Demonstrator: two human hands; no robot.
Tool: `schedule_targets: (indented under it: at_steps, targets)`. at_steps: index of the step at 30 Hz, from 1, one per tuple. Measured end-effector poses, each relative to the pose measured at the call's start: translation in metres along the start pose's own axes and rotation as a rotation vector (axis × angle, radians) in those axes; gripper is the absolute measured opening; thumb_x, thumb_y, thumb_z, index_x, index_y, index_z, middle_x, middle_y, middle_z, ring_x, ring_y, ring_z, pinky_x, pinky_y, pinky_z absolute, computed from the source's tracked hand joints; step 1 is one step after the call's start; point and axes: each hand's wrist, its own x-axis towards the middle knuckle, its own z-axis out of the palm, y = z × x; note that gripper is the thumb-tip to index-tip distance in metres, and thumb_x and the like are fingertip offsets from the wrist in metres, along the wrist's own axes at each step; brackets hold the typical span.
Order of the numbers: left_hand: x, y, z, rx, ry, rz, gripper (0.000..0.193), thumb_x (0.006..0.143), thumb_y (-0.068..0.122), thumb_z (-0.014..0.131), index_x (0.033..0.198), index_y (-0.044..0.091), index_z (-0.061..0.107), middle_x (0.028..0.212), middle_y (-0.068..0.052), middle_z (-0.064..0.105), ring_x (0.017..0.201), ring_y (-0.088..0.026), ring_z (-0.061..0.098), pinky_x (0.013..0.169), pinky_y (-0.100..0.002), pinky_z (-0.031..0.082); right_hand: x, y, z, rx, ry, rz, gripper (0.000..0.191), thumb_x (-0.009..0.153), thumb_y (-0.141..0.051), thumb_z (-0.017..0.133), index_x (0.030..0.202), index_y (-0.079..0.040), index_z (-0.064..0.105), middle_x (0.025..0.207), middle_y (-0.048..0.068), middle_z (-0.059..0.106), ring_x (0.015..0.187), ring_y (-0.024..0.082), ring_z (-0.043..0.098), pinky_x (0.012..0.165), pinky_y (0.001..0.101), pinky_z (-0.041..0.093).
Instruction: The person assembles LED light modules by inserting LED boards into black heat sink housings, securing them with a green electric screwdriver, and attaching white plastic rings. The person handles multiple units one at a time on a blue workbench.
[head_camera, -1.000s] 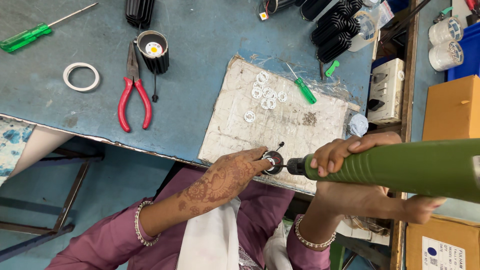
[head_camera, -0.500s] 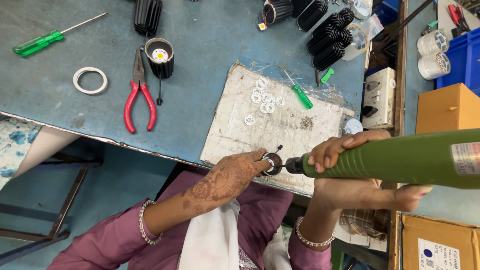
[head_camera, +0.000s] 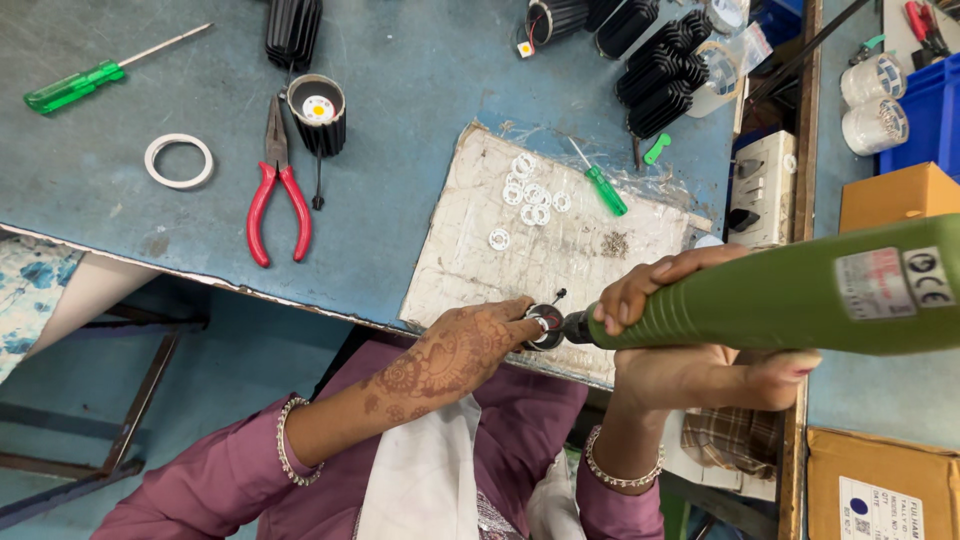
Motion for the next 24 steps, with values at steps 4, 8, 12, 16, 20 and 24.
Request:
schedule_targets:
  at_steps: [4,8,12,16,20,24]
  targets:
    - [0.0009,-0.0048,-0.0003,-0.02,0.025,0.045,0.048,0.084,-0.003,0.058,0.129,0.015,0.064,0.133,-0.019,0.061,0.104,-0.038,0.069,0.083,-0.044,0.058,0.003,-0.0019,-0.0003,0.201,-0.044,0.015,0.104,0.079,-0.095,0.03,0.093,0.007,0.044,0.068,0.016,0.046,0.048,0.025,0.049,0.044,0.0366,0.044]
    - [0.0013,-0.0081,0.0037,-0.01,0.053,0.072,0.047,0.085,-0.002,0.058,0.129,0.013,0.063,0.132,-0.019,0.062,0.105,-0.037,0.068,0.084,-0.043,0.058,0.0036,-0.0024,-0.0047,0.053,0.002,-0.031,0.103,0.078,-0.097,0.034,0.091,0.005,0.042,0.071,0.017,0.045,0.047,0.025,0.048,0.046,0.0384,0.042]
    - [0.0026,-0.0091,0.0037,0.007,0.069,0.088,0.045,0.086,-0.001,0.059,0.129,0.013,0.064,0.131,-0.018,0.063,0.104,-0.036,0.069,0.084,-0.043,0.058,0.0019,-0.0014,-0.005,-0.021,0.001,-0.038,0.106,0.077,-0.101,0.035,0.089,0.004,0.04,0.063,0.015,0.042,0.045,0.025,0.046,0.045,0.04,0.042]
    - [0.0045,-0.0058,-0.0016,0.001,0.019,0.043,0.042,0.088,0.0,0.058,0.127,0.013,0.064,0.13,-0.017,0.063,0.102,-0.035,0.069,0.083,-0.043,0.058,-0.0019,-0.0035,-0.0008,0.049,-0.003,-0.022,0.104,0.076,-0.1,0.033,0.091,0.003,0.041,0.063,0.015,0.043,0.047,0.025,0.048,0.046,0.0391,0.044]
    - [0.0057,-0.0031,-0.0052,0.006,-0.023,0.011,0.039,0.089,0.002,0.058,0.126,0.012,0.065,0.129,-0.016,0.064,0.099,-0.035,0.07,0.082,-0.043,0.058,-0.0021,-0.0044,0.0012,-0.079,0.035,-0.023,0.105,0.071,-0.103,0.035,0.09,0.001,0.04,0.057,0.012,0.04,0.043,0.023,0.044,0.041,0.0371,0.043]
    - [0.0073,-0.0044,-0.001,0.003,-0.024,-0.001,0.038,0.09,0.002,0.059,0.126,0.012,0.065,0.133,-0.017,0.063,0.098,-0.035,0.071,0.082,-0.043,0.059,0.0008,0.0006,-0.0019,-0.075,0.05,-0.049,0.103,0.073,-0.101,0.036,0.09,0.0,0.039,0.06,0.011,0.039,0.044,0.024,0.044,0.04,0.0376,0.043]
